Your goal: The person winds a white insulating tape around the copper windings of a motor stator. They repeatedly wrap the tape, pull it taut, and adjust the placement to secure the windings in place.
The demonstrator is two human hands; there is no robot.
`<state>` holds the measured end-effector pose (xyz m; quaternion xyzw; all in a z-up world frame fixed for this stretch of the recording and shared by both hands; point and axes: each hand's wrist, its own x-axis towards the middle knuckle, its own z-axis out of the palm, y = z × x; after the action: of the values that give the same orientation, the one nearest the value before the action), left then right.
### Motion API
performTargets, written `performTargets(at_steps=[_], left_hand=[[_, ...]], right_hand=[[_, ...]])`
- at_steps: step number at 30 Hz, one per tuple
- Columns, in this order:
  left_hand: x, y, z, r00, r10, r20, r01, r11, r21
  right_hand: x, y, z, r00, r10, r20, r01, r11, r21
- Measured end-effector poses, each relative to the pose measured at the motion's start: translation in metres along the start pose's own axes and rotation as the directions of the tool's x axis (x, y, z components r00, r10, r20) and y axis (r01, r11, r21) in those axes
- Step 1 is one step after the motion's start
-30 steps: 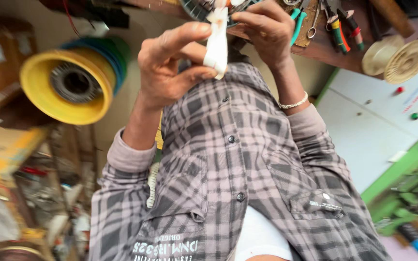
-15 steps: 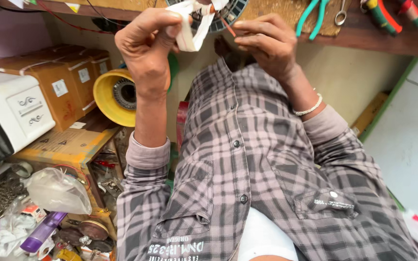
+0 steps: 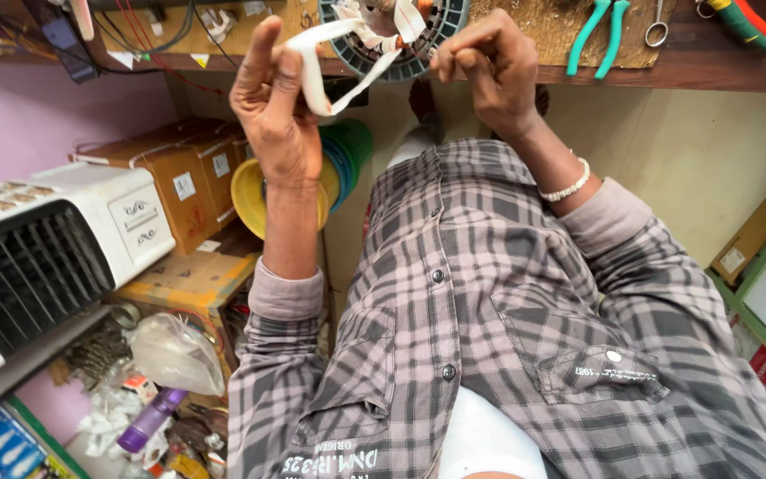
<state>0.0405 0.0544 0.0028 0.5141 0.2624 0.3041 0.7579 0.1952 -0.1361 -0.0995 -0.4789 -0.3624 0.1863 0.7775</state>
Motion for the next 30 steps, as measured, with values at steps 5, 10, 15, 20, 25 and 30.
performTargets(at_steps=[5,10,15,20,25,30], left_hand=[[-0.002,-0.009,-0.004,0.959,-0.098,0.265,0.164,0.957,-0.239],[0.011,-0.046,-0.004,0.866,0.097,0.490,-0.317,0.866,0.388],[0.029,-0.078,-0.008,0.682,0.270,0.680,-0.720,0.415,0.556],[0.022,-0.087,0.000,0.631,0.414,0.656,-0.773,0.271,0.573],[0.022,-0.085,-0.004,0.550,0.421,0.722,-0.827,0.155,0.540],[0.031,-0.093,-0.019,0.486,0.388,0.783,-0.870,0.131,0.475]], right_hand=[[-0.018,-0.003,0.013,0.992,0.047,-0.118,-0.051,0.998,-0.034],[-0.029,-0.006,0.016,0.972,0.132,-0.194,-0.079,0.962,0.262],[-0.042,-0.013,0.023,0.976,0.107,-0.188,-0.070,0.979,0.193],[-0.046,-0.017,0.025,0.980,0.098,-0.173,-0.074,0.987,0.144],[-0.050,-0.021,0.020,0.980,0.127,-0.151,-0.106,0.984,0.141],[-0.052,-0.021,0.014,0.986,0.088,-0.139,-0.076,0.993,0.090]])
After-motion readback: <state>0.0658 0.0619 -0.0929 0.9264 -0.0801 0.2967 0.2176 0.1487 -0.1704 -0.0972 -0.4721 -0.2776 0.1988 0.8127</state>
